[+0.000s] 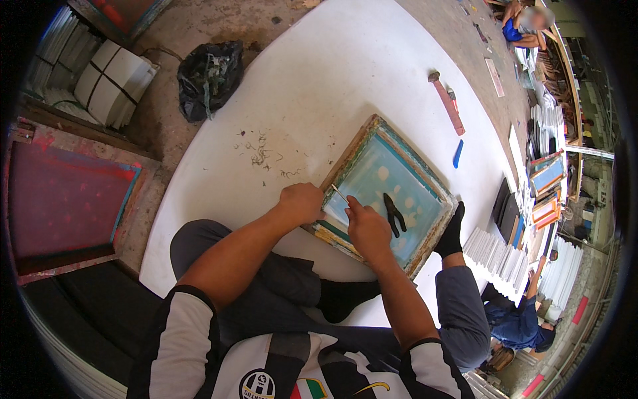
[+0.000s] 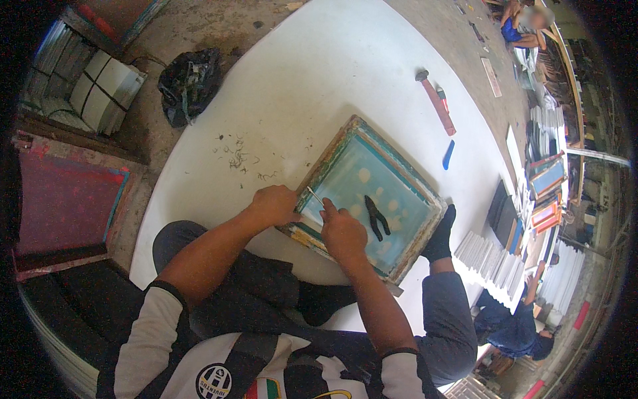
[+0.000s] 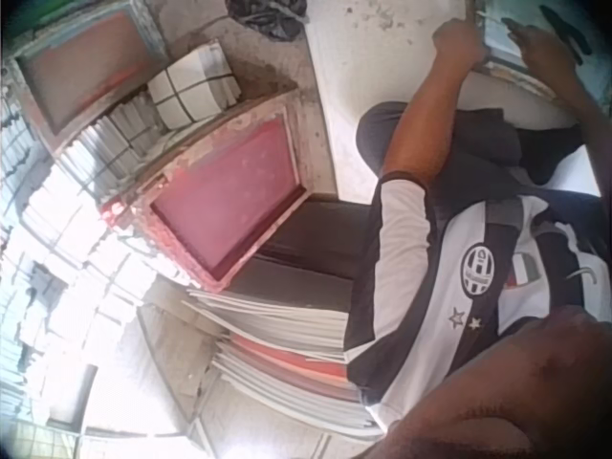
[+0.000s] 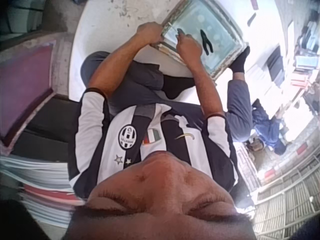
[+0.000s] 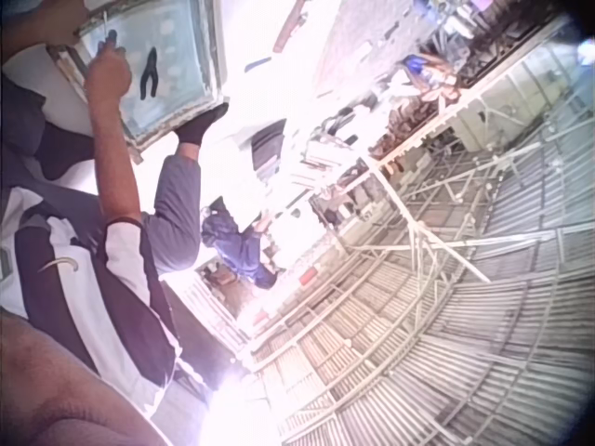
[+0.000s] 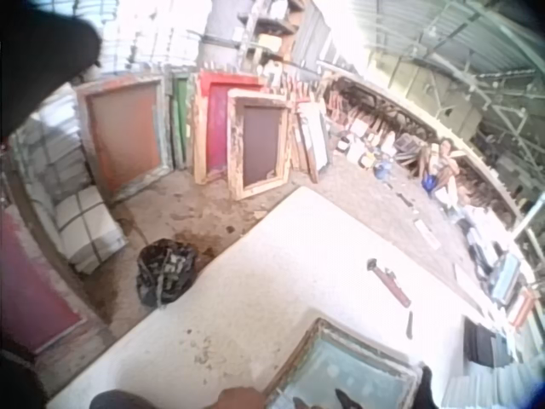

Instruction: The person sits on the floor and uses a small metal tool to scrape and clean the edges of a square screen printing frame. They work methodically along the perimeter of the frame, removing debris from the mesh and frame border.

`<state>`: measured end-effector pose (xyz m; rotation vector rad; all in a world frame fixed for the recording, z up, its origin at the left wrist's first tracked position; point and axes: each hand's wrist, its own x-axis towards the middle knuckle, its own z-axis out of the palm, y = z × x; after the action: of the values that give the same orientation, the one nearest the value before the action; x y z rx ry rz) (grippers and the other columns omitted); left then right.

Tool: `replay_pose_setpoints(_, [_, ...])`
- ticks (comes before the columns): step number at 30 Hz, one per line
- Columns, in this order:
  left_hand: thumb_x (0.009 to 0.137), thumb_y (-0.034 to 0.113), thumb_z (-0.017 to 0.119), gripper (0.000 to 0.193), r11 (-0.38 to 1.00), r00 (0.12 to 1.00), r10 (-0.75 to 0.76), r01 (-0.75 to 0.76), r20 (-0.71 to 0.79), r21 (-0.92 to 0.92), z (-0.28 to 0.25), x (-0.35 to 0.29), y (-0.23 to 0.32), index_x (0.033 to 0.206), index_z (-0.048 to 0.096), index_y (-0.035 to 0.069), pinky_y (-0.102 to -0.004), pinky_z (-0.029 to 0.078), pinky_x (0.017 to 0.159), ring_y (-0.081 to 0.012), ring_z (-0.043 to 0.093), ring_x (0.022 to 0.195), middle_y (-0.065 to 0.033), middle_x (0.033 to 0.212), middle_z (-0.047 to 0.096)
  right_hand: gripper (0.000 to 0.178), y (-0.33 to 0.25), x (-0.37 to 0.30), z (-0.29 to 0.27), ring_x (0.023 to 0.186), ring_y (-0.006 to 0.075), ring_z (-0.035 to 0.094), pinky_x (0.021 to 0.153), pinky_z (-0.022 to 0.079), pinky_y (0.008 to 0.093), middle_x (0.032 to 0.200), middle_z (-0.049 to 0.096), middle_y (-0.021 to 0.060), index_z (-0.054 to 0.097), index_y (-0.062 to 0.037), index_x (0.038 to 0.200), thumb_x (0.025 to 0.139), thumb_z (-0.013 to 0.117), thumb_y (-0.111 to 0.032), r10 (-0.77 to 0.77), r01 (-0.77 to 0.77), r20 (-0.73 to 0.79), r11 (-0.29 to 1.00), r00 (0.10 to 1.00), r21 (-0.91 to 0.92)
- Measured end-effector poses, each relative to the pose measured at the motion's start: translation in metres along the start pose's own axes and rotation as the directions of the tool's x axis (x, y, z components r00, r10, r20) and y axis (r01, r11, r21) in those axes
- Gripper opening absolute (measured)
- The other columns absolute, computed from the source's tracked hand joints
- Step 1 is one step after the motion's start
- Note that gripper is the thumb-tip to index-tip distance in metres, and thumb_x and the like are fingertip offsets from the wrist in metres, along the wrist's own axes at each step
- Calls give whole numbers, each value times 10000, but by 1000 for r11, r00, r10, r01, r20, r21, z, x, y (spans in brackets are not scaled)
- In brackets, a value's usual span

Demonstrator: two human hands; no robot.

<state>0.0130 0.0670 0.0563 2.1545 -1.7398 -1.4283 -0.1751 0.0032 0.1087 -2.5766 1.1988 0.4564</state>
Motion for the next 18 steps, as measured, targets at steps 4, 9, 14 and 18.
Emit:
replay_pose_setpoints(4, [821,510,786,534,1000,999,29,-29,-33,12,2,-1,-1,1016,766,13,-486,603,805,-367,740,958,-197,979,750,406,-17,-1,1,763,416,718,657,577,526,931,701,195,548,-194,1427,1041,534,-320,33,-27,51,992,998,-122])
replay_pose_setpoints(9, [815,521,789,540,999,998,30,-29,-47,33,3,-1,-3,1001,771,15,-478,604,800,-368,743,936,-195,960,749,382,-10,4,2,788,405,729,675,570,533,884,705,211,616,-117,1365,1043,537,-306,8,-15,74,995,997,94])
replay_pose_setpoints(14, [818,519,787,547,1000,999,26,-26,-22,5,-2,-1,2,1020,768,11,-487,601,810,-374,740,949,-199,967,749,389,45,19,51,660,286,694,594,516,417,728,670,145,691,-70,1302,1058,561,-342,-133,166,-99,787,986,594])
replay_pose_setpoints(18, [818,517,787,556,1000,1000,23,-23,-11,7,0,1,-1,1045,760,11,-495,598,818,-379,737,962,-204,986,750,421,54,28,44,520,116,470,482,355,274,673,544,15,669,-59,1340,1064,577,-364,-97,-415,457,286,884,864])
